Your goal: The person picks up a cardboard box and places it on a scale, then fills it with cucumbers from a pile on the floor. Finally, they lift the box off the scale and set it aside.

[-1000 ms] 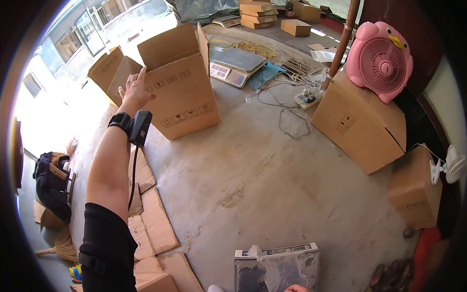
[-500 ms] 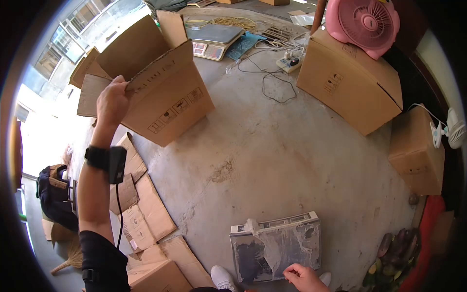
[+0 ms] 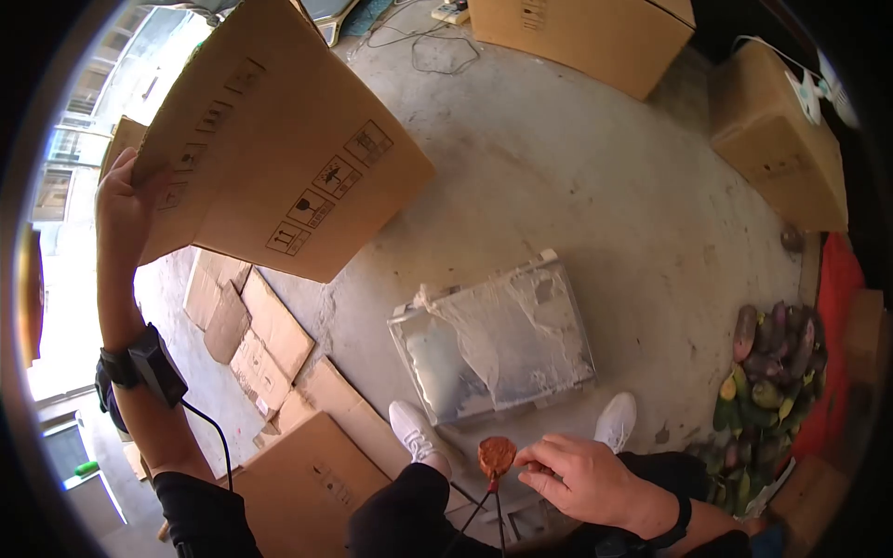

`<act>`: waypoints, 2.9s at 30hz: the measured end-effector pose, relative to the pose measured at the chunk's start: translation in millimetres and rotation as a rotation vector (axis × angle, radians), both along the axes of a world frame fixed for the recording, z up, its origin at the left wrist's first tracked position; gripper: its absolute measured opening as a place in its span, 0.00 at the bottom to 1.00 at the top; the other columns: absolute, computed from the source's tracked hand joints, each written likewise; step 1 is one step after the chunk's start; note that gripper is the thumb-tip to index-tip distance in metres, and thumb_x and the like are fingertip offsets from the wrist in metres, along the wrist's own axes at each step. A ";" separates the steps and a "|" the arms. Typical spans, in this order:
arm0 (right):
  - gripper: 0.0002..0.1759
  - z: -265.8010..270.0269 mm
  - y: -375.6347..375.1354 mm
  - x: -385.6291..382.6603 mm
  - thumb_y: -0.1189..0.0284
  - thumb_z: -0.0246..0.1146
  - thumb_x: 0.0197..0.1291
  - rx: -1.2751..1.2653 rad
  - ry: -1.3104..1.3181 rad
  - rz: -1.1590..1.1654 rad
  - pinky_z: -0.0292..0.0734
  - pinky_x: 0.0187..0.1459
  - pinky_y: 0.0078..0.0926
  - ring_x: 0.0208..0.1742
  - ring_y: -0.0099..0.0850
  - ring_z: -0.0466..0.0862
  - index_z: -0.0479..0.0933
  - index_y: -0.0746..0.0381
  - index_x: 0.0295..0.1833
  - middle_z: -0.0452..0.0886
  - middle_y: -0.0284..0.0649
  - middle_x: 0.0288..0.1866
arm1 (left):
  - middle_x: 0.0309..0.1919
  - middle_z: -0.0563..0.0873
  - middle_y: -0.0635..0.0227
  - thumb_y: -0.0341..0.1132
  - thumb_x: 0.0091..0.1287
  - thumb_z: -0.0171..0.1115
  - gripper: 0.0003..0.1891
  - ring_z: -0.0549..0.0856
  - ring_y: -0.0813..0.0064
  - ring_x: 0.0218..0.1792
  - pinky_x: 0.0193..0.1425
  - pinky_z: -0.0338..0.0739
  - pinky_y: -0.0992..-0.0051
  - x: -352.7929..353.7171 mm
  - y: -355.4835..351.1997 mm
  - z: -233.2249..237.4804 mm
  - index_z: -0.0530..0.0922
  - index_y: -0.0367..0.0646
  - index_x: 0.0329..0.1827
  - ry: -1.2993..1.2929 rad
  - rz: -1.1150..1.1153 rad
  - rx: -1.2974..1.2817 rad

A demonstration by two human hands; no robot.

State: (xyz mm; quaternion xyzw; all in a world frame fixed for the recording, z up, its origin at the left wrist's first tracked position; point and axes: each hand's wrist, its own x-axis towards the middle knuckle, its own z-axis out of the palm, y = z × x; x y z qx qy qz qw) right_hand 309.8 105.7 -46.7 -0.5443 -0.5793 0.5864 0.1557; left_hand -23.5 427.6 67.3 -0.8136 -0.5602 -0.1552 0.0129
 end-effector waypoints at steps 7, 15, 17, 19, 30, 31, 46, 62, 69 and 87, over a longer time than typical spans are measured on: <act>0.11 38.2 -70.7 23.0 0.67 0.62 0.54 0.249 -0.102 0.143 0.73 0.35 0.34 0.36 0.40 0.78 0.74 0.61 0.41 0.75 0.40 0.32 | 0.32 0.81 0.65 0.33 0.58 0.61 0.09 0.80 0.69 0.33 0.39 0.72 0.73 48.2 -61.6 32.9 0.80 0.40 0.40 0.049 -0.034 0.033; 0.13 46.1 -122.1 55.4 0.65 0.60 0.55 0.327 -0.248 0.086 0.74 0.40 0.40 0.40 0.44 0.79 0.74 0.61 0.43 0.79 0.44 0.36 | 0.38 0.81 0.58 0.38 0.57 0.61 0.12 0.80 0.54 0.43 0.43 0.73 0.61 110.2 -132.3 44.4 0.79 0.43 0.40 0.248 0.023 0.070; 0.13 40.5 -126.1 59.0 0.65 0.60 0.55 0.348 -0.274 0.069 0.74 0.41 0.39 0.41 0.43 0.79 0.74 0.60 0.44 0.79 0.43 0.37 | 0.38 0.81 0.58 0.41 0.58 0.59 0.12 0.80 0.53 0.42 0.42 0.74 0.60 125.6 -156.5 48.3 0.79 0.43 0.38 0.230 0.018 0.060; 0.13 35.8 -127.2 59.9 0.65 0.60 0.56 0.362 -0.291 0.079 0.74 0.41 0.39 0.42 0.43 0.79 0.75 0.59 0.44 0.79 0.43 0.39 | 0.39 0.81 0.58 0.41 0.58 0.58 0.12 0.80 0.53 0.41 0.41 0.74 0.60 137.2 -179.8 52.7 0.79 0.43 0.38 0.292 0.043 0.068; 0.13 26.7 -127.6 50.9 0.63 0.61 0.50 0.491 -0.368 0.017 0.74 0.41 0.43 0.42 0.47 0.80 0.78 0.61 0.37 0.81 0.47 0.35 | 0.28 0.77 0.62 0.36 0.55 0.56 0.08 0.79 0.58 0.31 0.33 0.71 0.65 174.6 -374.2 71.1 0.79 0.42 0.31 0.141 -0.227 0.047; 0.14 30.4 -129.4 52.4 0.63 0.61 0.50 0.514 -0.374 0.017 0.74 0.42 0.43 0.42 0.48 0.80 0.78 0.61 0.38 0.81 0.47 0.35 | 0.28 0.76 0.63 0.35 0.55 0.56 0.07 0.79 0.58 0.31 0.33 0.71 0.65 179.2 -396.6 71.0 0.79 0.42 0.30 0.149 -0.227 0.043; 0.16 64.9 -204.2 66.9 0.69 0.63 0.51 0.777 -0.151 -0.569 0.73 0.47 0.39 0.46 0.47 0.76 0.74 0.62 0.46 0.73 0.48 0.47 | 0.30 0.75 0.61 0.29 0.54 0.59 0.04 0.79 0.55 0.32 0.35 0.72 0.65 177.8 -489.7 54.5 0.77 0.38 0.30 0.093 -0.208 -0.090; 0.17 79.0 -265.0 59.6 0.76 0.63 0.51 0.925 0.063 -0.773 0.74 0.43 0.37 0.44 0.43 0.78 0.71 0.60 0.47 0.72 0.42 0.49 | 0.27 0.72 0.63 0.25 0.56 0.59 0.05 0.75 0.65 0.27 0.33 0.68 0.72 149.2 -492.6 48.8 0.76 0.34 0.34 0.014 -0.317 -0.128; 0.10 8.9 -332.0 124.5 0.74 0.59 0.53 0.695 -0.246 -0.983 0.74 0.41 0.33 0.40 0.40 0.80 0.75 0.61 0.43 0.78 0.43 0.40 | 0.33 0.77 0.64 0.24 0.57 0.59 0.09 0.79 0.70 0.34 0.40 0.73 0.74 122.2 -499.0 41.4 0.78 0.35 0.42 -0.077 -0.112 -0.194; 0.07 -245.1 -640.6 136.0 0.72 0.55 0.56 -0.839 0.113 -1.865 0.72 0.25 0.32 0.28 0.32 0.80 0.73 0.58 0.40 0.77 0.37 0.33 | 0.34 0.80 0.64 0.27 0.60 0.59 0.09 0.81 0.69 0.36 0.43 0.72 0.73 100.6 -497.0 26.4 0.78 0.34 0.41 0.015 0.021 -0.171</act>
